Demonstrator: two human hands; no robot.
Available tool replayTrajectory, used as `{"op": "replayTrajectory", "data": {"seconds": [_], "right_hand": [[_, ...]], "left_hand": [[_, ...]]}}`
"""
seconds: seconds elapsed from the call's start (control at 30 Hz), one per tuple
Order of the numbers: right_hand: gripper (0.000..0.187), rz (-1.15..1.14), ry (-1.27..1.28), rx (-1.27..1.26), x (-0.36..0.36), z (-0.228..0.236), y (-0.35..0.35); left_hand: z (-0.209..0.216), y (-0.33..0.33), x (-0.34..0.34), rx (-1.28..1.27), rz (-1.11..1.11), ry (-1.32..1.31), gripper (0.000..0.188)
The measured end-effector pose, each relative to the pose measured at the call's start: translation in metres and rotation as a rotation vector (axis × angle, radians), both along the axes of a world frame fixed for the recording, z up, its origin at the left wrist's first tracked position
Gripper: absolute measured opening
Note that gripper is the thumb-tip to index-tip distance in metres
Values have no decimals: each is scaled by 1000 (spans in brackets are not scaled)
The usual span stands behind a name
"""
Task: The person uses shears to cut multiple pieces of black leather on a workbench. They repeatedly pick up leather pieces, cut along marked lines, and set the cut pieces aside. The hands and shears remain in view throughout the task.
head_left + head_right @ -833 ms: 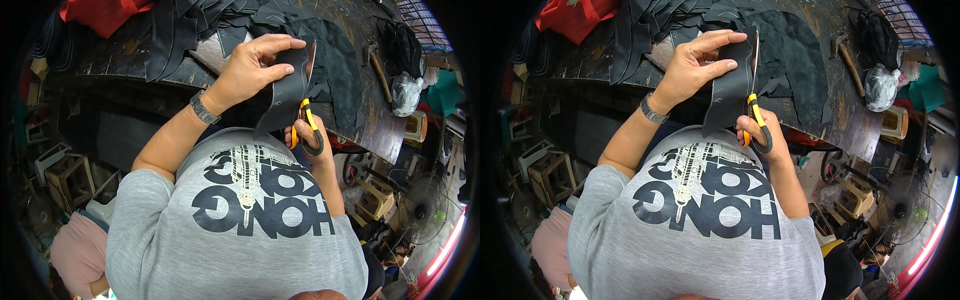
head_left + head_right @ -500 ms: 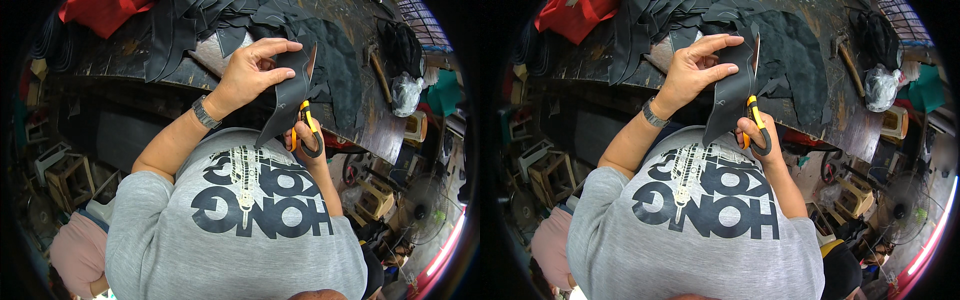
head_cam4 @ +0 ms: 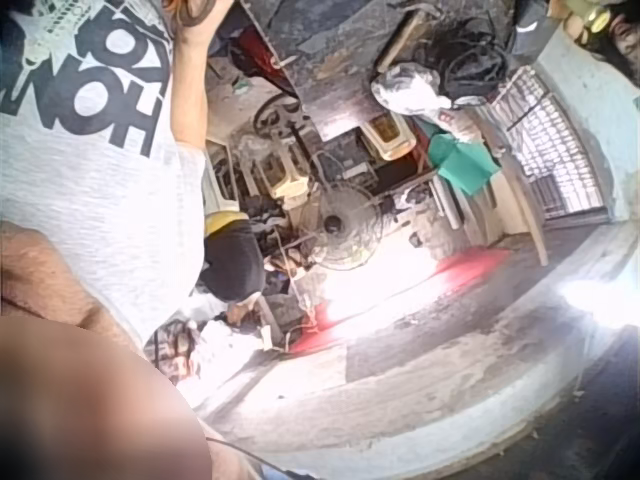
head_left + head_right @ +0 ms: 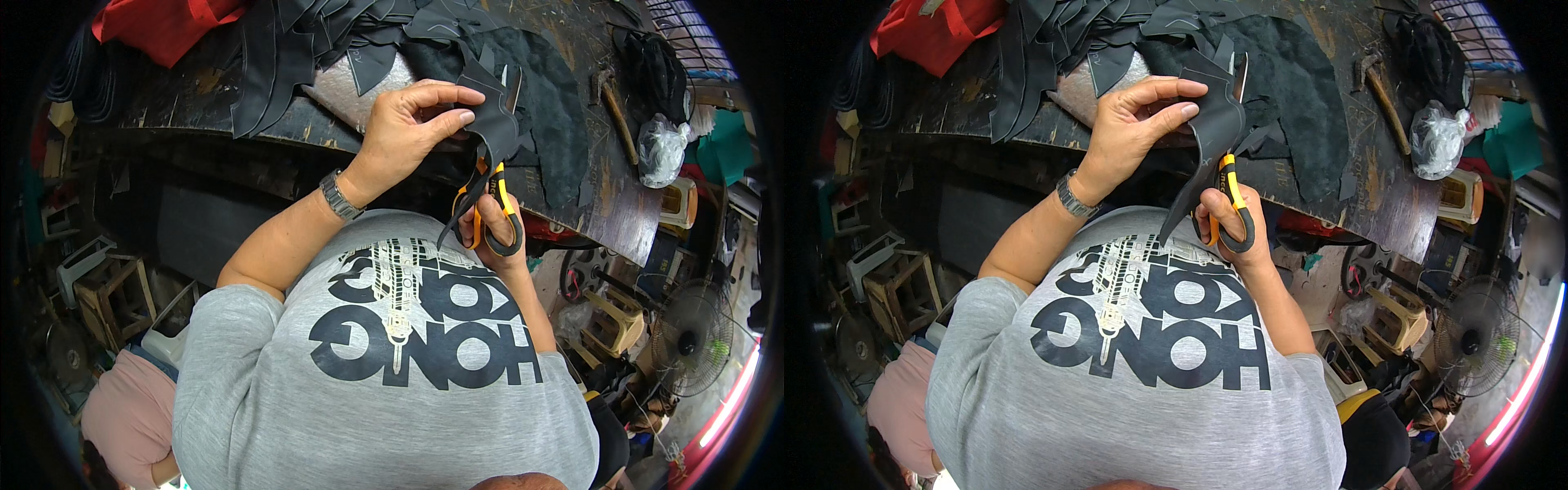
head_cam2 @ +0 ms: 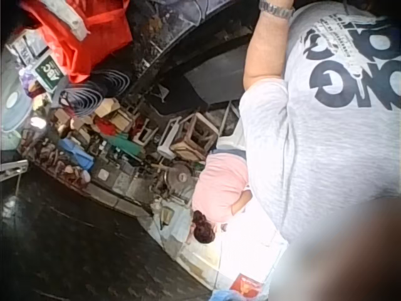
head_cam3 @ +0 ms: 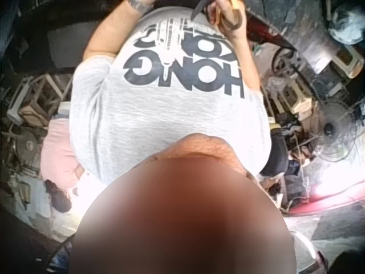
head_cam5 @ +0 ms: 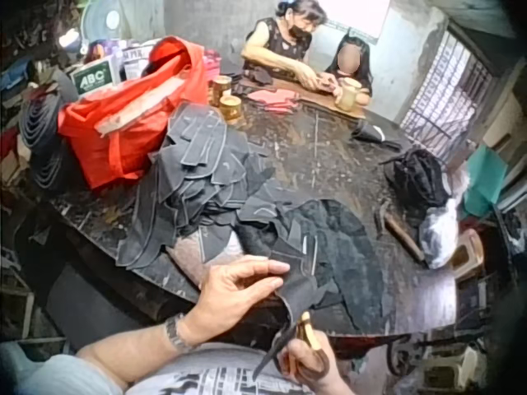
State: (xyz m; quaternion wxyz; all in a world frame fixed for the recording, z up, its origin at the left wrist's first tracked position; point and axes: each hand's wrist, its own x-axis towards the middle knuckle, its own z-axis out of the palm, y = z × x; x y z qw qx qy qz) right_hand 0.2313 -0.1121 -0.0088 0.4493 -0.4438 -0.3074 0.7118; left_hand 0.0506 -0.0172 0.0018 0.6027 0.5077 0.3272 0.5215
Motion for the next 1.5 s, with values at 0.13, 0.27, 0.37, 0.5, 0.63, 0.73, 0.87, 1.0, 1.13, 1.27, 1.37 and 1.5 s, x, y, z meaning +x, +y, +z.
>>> {"op": "replayTrajectory", "data": {"seconds": [0.13,0.27,0.37,0.5,0.63,0.73,0.87,1.0,1.13,1.27,1.37,1.5], "right_hand": [[42,-19,-7,-23,-3,1,0],[41,-28,-72,0,-7,1,-1],[39,-20,-140,13,-10,1,-2],[36,-9,-164,32,-9,1,-2],[33,-112,-111,-63,0,5,-4],[29,-5,-145,-84,18,11,1],[40,219,-264,-6,33,16,0],[52,321,-402,10,40,19,1],[64,371,-489,-1,42,16,7],[61,373,-508,10,42,15,8],[61,374,-488,8,40,16,8],[47,302,-383,28,29,17,3]], "left_hand": [[3,-4,3,-34,-14,-37,24],[0,-11,10,-26,4,-76,27],[-3,-17,17,-89,-3,-137,28],[-3,-18,18,-143,-20,-170,28],[1,-5,4,-239,-74,-320,29],[7,8,-7,-177,-93,-311,32],[12,13,-18,-30,-63,-53,26],[12,9,-19,75,-51,134,23],[9,3,-13,95,-67,156,25],[6,1,-13,83,-61,160,26],[4,3,-13,149,-4,192,28],[3,0,-7,63,-14,69,28]]}}
